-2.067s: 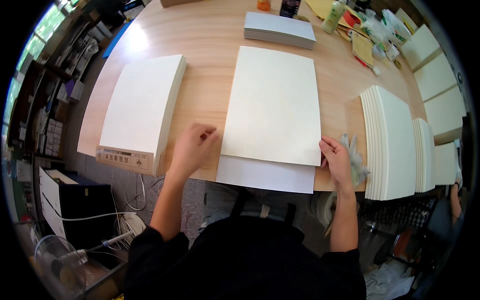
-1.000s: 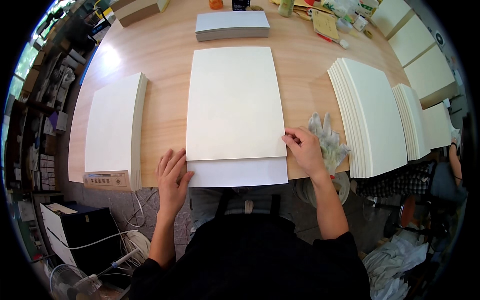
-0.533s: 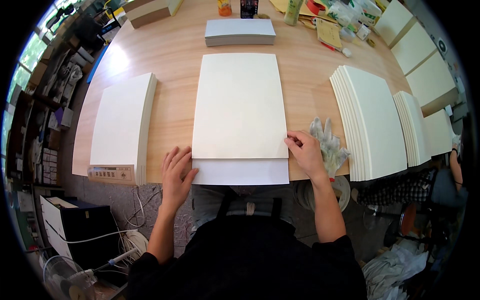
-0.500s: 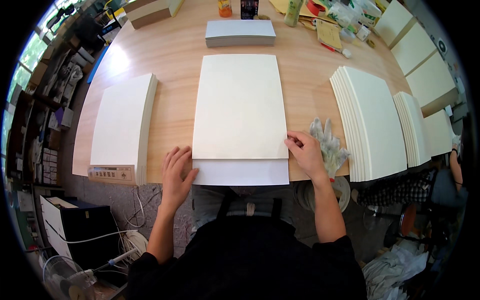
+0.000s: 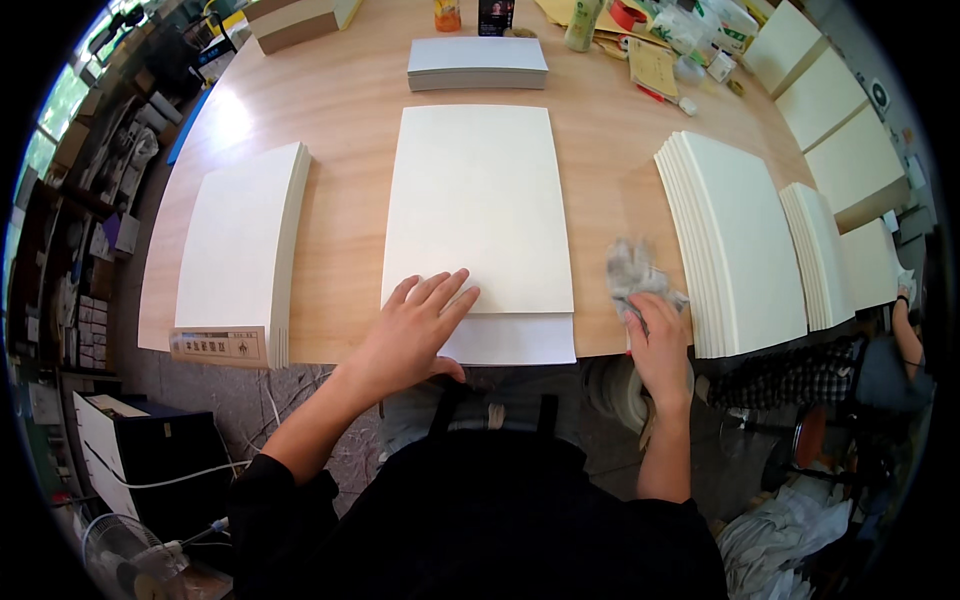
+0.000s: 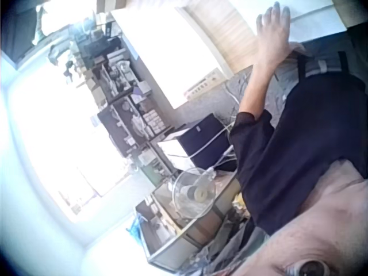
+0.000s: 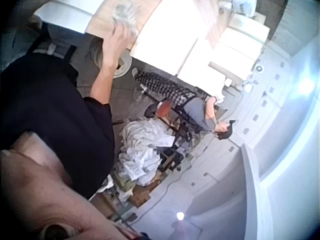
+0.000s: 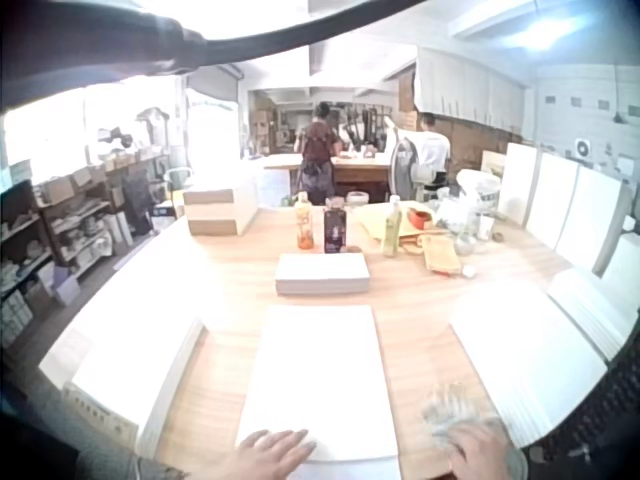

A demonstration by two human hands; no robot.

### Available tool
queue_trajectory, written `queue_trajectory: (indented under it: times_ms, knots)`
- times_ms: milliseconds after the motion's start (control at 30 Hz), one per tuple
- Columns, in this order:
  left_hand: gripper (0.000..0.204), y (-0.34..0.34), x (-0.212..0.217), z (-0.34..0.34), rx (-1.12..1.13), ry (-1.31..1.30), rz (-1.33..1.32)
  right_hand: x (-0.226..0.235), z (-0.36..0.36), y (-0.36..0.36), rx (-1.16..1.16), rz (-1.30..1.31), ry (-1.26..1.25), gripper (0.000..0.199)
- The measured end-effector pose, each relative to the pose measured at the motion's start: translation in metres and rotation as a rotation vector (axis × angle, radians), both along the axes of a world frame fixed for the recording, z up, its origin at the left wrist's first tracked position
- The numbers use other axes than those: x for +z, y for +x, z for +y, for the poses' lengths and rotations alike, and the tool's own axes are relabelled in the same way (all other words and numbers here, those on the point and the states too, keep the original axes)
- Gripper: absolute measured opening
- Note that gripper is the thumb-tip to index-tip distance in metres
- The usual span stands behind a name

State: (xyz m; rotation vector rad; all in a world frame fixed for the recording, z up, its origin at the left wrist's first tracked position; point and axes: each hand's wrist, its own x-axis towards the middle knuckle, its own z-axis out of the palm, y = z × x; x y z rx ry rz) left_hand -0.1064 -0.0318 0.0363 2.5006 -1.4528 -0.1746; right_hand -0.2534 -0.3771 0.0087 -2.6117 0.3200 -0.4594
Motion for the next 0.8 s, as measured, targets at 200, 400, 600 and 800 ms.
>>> queue_trajectory:
  times_ms: [200,400,600,800]
  knots:
    - [0.091,0.012,0.008,0.001,0.002,-0.097,0.118,-0.001,0.009,-0.004,0.070,0.028,0.135,0.052]
    - [0.076,-0.001,0.001,0.005,0.053,-0.153,-0.006,0.018,0.060,0.010,0.395,0.089,0.054,0.068]
    - [0.062,0.026,-0.010,0.012,0.118,-0.235,0.107,-0.010,0.053,0.057,0.368,0.022,0.395,0.027]
    - [0.034,0.067,-0.018,0.026,0.280,-0.336,0.378,-0.012,0.056,0.088,0.257,-0.076,0.374,0.027]
